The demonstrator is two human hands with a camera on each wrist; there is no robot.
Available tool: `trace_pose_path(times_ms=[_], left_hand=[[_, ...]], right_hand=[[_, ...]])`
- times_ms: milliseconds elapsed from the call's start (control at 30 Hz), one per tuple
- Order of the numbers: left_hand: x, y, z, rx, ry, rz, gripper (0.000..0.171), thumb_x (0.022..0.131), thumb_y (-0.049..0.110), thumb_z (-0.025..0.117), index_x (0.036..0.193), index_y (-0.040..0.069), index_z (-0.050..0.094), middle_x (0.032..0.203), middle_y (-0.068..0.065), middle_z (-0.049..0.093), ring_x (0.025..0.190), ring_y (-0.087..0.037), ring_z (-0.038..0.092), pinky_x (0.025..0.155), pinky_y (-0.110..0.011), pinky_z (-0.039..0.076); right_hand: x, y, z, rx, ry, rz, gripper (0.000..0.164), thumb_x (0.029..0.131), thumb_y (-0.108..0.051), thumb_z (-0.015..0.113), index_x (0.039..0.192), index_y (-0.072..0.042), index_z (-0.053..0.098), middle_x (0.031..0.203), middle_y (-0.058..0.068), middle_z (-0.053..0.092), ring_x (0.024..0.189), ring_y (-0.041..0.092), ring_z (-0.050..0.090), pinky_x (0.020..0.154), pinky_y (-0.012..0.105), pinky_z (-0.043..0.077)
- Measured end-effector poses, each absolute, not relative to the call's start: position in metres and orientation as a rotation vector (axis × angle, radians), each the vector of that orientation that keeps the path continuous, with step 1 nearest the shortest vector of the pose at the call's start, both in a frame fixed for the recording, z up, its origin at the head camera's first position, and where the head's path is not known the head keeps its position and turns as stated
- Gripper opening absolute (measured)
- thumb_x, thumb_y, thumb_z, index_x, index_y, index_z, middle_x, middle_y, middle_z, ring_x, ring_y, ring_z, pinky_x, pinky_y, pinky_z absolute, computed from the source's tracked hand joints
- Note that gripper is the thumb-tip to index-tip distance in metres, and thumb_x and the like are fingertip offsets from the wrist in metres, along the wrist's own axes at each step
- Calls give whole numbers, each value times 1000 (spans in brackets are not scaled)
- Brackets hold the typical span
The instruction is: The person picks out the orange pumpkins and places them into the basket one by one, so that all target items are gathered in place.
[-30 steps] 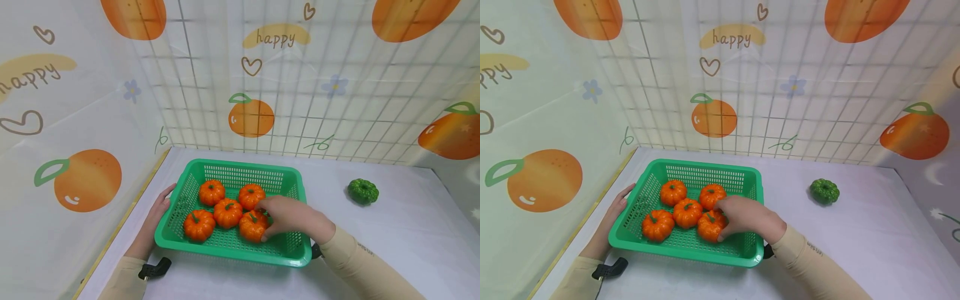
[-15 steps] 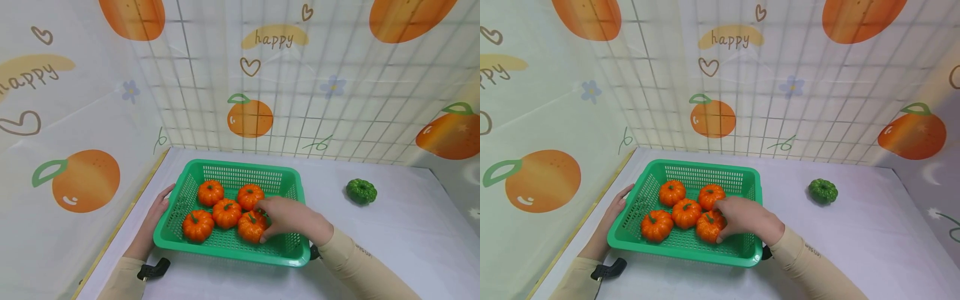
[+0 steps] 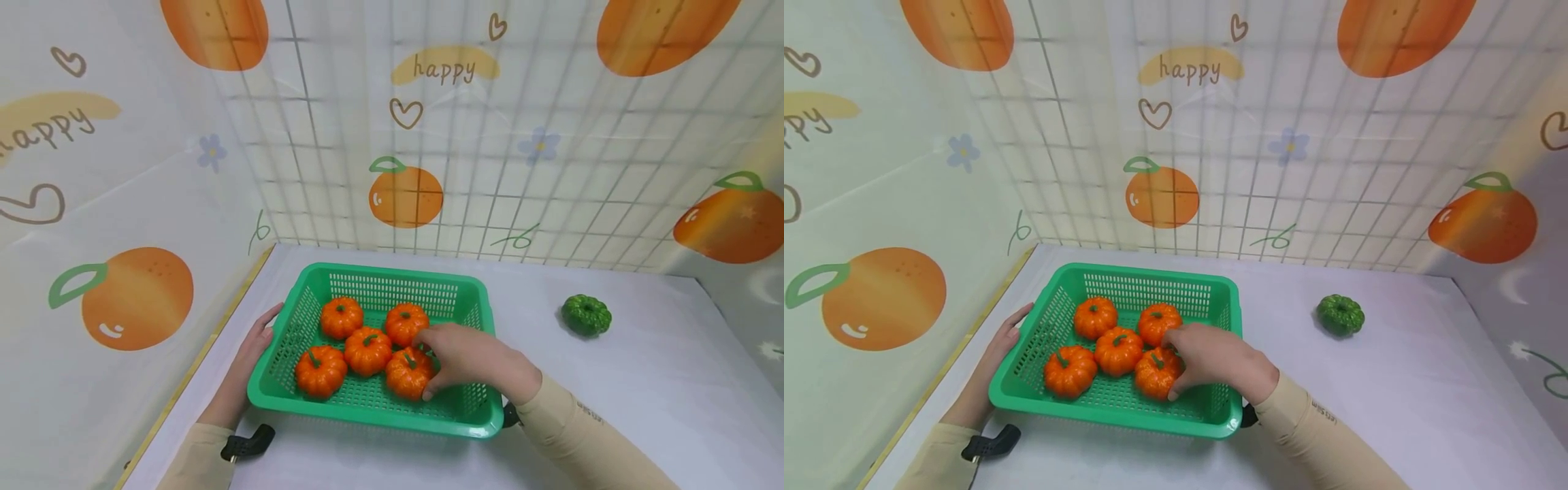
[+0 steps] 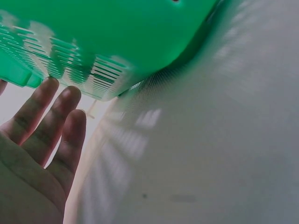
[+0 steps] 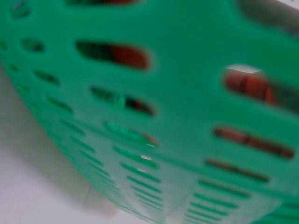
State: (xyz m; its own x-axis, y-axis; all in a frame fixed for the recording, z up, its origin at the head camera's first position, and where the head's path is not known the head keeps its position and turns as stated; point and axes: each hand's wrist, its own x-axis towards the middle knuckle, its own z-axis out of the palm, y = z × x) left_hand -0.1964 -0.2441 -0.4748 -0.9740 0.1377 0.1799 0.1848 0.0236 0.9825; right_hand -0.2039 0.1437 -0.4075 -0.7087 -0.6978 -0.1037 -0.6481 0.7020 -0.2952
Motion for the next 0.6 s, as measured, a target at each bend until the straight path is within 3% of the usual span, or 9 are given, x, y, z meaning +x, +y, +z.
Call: trace_pose_path(times_ms=[167, 333, 400, 600], left_hand=[[-198, -242, -474, -359, -2229, -2091, 52, 108, 22, 32, 155, 1, 25, 129, 11, 51, 108, -1, 59, 86, -21, 51], [-195, -241, -472, -333, -2268, -2110, 56, 108, 26, 30, 156, 0, 18, 144, -22, 40, 111, 0, 58, 88, -23, 51], [-194, -240, -471, -342, -2272, -2131, 58, 109, 30, 28, 157, 1, 16, 146, -28, 36, 112, -1, 58, 89, -23, 50], [-193, -239, -473, -439, -2171, -2212, 61, 110, 34, 25, 155, -5, 13, 131, 0, 59, 112, -8, 61, 88, -26, 53]], right_hand=[[-203, 145, -406, -1109, 2713, -376, 73, 65, -55, 88, 121, -15, 64, 106, -10, 63, 88, 8, 55, 81, 29, 51], [-204, 150, -403, -1124, 2672, -506, 71, 69, -54, 86, 125, -15, 65, 116, -8, 64, 102, 13, 60, 90, 32, 50], [-205, 155, -400, -1119, 2651, -608, 72, 73, -54, 84, 129, -14, 63, 121, -7, 64, 109, 14, 59, 94, 34, 49], [-208, 184, -389, -1100, 2635, -954, 74, 84, -56, 73, 142, -15, 54, 135, 0, 59, 117, 15, 57, 97, 41, 49]])
